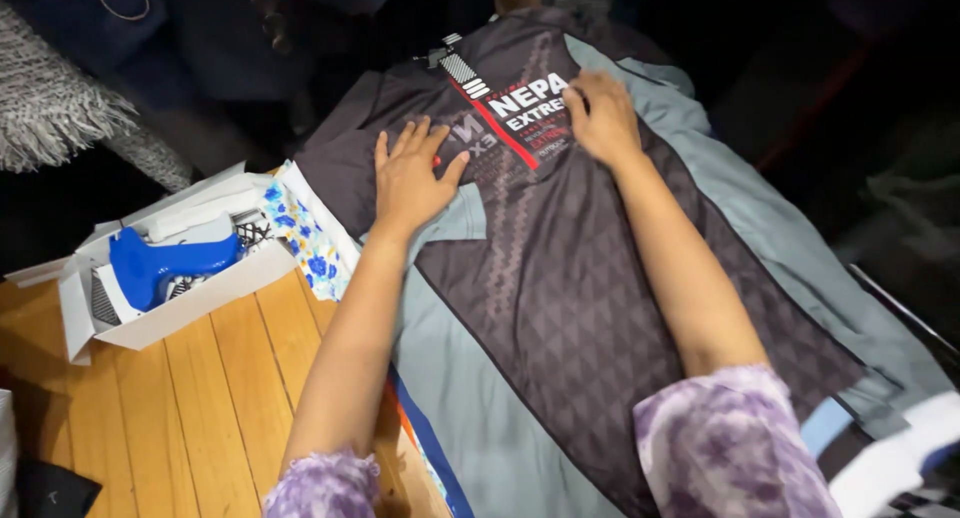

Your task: The person uses a hot glue gun to attach a striped tag to the collar of a dark cycling jersey, then smooths the garment. They repeat the process on a floral button-up shirt, applying glue to the collar and pressing the tag into place before smoothing the fabric.

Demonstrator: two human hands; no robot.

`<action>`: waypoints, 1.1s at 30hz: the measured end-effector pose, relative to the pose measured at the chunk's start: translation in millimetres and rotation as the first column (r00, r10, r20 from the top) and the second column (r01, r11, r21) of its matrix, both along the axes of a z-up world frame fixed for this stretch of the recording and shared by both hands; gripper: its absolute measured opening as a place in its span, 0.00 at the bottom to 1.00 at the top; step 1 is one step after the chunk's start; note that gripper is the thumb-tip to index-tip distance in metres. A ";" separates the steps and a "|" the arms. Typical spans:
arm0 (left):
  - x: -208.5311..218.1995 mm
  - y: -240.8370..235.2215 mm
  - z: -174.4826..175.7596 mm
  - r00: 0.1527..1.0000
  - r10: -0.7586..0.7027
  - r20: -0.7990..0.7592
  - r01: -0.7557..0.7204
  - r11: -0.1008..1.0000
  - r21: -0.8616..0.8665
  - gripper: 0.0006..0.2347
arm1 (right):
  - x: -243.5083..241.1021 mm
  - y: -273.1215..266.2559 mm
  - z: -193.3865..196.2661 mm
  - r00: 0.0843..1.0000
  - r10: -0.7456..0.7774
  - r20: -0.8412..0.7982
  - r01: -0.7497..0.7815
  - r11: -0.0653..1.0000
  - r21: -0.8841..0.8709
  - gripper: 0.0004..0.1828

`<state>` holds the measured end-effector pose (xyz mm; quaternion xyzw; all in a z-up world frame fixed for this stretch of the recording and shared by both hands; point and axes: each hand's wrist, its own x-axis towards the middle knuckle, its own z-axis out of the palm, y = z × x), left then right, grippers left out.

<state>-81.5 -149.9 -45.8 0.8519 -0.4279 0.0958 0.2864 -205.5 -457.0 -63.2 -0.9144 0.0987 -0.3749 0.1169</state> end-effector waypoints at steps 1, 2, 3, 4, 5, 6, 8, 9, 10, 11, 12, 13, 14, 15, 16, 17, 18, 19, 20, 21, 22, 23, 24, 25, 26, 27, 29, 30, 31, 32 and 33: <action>1.2 3.7 1.6 1.000 -0.002 -0.003 0.002 1.000 -0.008 0.25 | -24.4 18.0 5.9 1.000 -0.002 -0.003 0.002 1.000 -0.008 0.16; 2.5 7.4 2.8 0.996 -0.062 -0.062 0.058 0.996 -0.067 0.23 | -48.5 36.2 11.3 0.998 -0.013 -0.058 0.014 1.000 0.027 0.18; 4.2 13.6 2.6 0.985 -0.126 -0.120 0.111 0.986 -0.124 0.20 | -72.4 57.2 14.1 0.993 -0.022 -0.116 0.030 0.997 0.067 0.20; -4.9 22.9 5.1 0.984 -0.129 -0.124 0.114 0.985 -0.126 0.20 | -100.4 71.2 21.6 0.992 -0.025 -0.120 0.033 0.997 0.065 0.20; -12.0 31.1 9.8 0.981 -0.157 -0.116 0.138 0.979 -0.153 0.20 | -126.1 84.1 30.5 0.986 -0.044 -0.161 0.046 0.999 0.005 0.21; -19.3 39.1 14.2 0.977 -0.183 -0.106 0.163 0.970 -0.179 0.20 | -152.0 96.8 39.1 0.977 -0.066 -0.200 0.056 0.997 -0.056 0.22; -44.7 59.5 21.7 0.969 -0.242 -0.057 0.235 0.966 -0.107 0.21 | -192.9 88.2 27.4 0.952 -0.168 -0.257 0.156 0.986 -0.066 0.24; -58.4 68.5 24.7 0.954 -0.298 -0.011 0.298 0.954 -0.031 0.22 | -216.3 84.4 20.5 0.914 -0.261 -0.311 0.248 0.965 -0.081 0.26; -69.8 72.1 22.0 0.950 -0.313 -0.016 0.312 0.950 -0.028 0.22 | -236.1 84.7 17.9 0.909 -0.274 -0.315 0.263 0.962 -0.078 0.26; -80.0 75.0 20.0 0.939 -0.339 0.052 0.338 0.941 0.023 0.21 | -254.8 84.3 16.5 0.873 -0.332 -0.357 0.322 0.943 -0.087 0.28; -90.1 78.3 17.9 0.923 -0.366 0.119 0.359 0.930 0.075 0.21 | -273.5 84.4 14.9 0.832 -0.387 -0.399 0.381 0.920 -0.098 0.29; -99.0 77.3 13.8 0.918 -0.379 0.114 0.373 0.925 0.076 0.21 | -288.2 83.5 12.5 0.824 -0.397 -0.403 0.393 0.914 -0.098 0.29; -108.1 76.4 9.6 0.898 -0.413 0.153 0.402 0.910 0.099 0.20 | -303.2 82.6 10.1 0.812 -0.412 -0.413 0.409 0.907 -0.100 0.29; -117.2 74.8 5.6 0.874 -0.447 0.192 0.430 0.894 0.124 0.19 | -318.6 81.5 7.5 0.800 -0.426 -0.422 0.426 0.899 -0.102 0.30; -129.3 74.1 1.4 0.867 -0.461 0.188 0.444 0.887 0.125 0.19 | -337.0 73.6 -4.7 0.792 -0.437 -0.427 0.439 0.893 -0.100 0.30; -140.2 73.2 -2.1 0.853 -0.491 0.176 0.476 0.871 0.120 0.19 | -353.8 64.8 -16.0 0.805 -0.495 -0.328 0.450 0.869 -0.208 0.26; -151.0 72.7 -5.6 0.838 -0.521 0.165 0.508 0.854 0.114 0.20 | -370.6 56.4 -27.2 0.813 -0.538 -0.222 0.464 0.829 -0.312 0.23; -161.0 71.6 -8.3 0.833 -0.528 0.163 0.516 0.849 0.112 0.20 | -387.2 62.4 -24.1 0.807 -0.546 -0.224 0.470 0.825 -0.314 0.23; -170.9 70.8 -11.0 0.813 -0.558 0.167 0.553 0.829 0.076 0.20 | -403.4 68.7 -21.1 0.806 -0.561 -0.187 0.518 0.822 -0.237 0.20; -180.7 70.4 -14.0 0.794 -0.583 0.172 0.586 0.809 0.038 0.20 | -418.5 74.1 -17.7 0.804 -0.576 -0.150 0.556 0.816 -0.159 0.16; -192.5 69.7 -14.2 0.791 -0.587 0.170 0.591 0.806 0.035 0.20 | -436.6 69.0 -24.2 0.800 -0.581 -0.152 0.560 0.813 -0.162 0.16; -204.5 70.1 -14.9 0.754 -0.641 0.145 0.644 0.764 0.033 0.20 | -454.7 64.5 -31.4 0.677 -0.717 -0.166 0.700 0.697 -0.159 0.19; -216.4 70.2 -15.5 0.712 -0.692 0.120 0.694 0.719 0.029 0.21 | -472.7 59.8 -38.5 0.531 -0.828 -0.179 0.815 0.557 -0.159 0.22; -234.4 73.6 -12.4 0.712 -0.693 0.117 0.695 0.719 0.027 0.21 | -477.2 61.1 -36.6 0.529 -0.829 -0.181 0.816 0.556 -0.161 0.22; -252.5 76.9 -9.0 0.653 -0.754 0.073 0.751 0.657 0.066 0.24 | -481.7 62.3 -34.5 0.489 -0.843 -0.225 0.859 0.510 -0.046 0.28; -270.1 80.4 -5.5 0.591 -0.806 0.027 0.801 0.590 0.102 0.28 | -485.1 63.1 -32.7 0.454 -0.848 -0.273 0.889 0.454 0.069 0.35; -301.7 85.2 5.3 0.532 -0.846 -0.024 0.843 0.527 0.109 0.31 | -493.4 50.5 -48.4 0.518 -0.841 -0.153 0.851 0.524 -0.001 0.26; -317.3 86.9 11.0 0.469 -0.880 -0.073 0.881 0.460 0.113 0.33 | -497.3 43.5 -56.4 0.582 -0.813 -0.035 0.809 0.583 -0.078 0.17; -328.3 86.4 7.6 0.467 -0.881 -0.075 0.882 0.457 0.114 0.33 | -493.4 46.3 -51.8 0.580 -0.814 -0.037 0.811 0.581 -0.077 0.17; -339.3 85.6 4.2 0.472 -0.878 -0.081 0.881 0.467 0.082 0.34 | -489.4 48.8 -47.1 0.631 -0.774 0.055 0.775 0.626 -0.083 0.10; -349.8 83.5 1.4 0.478 -0.874 -0.085 0.878 0.476 0.051 0.34 | -484.7 49.6 -41.5 0.675 -0.723 0.146 0.737 0.669 -0.094 0.04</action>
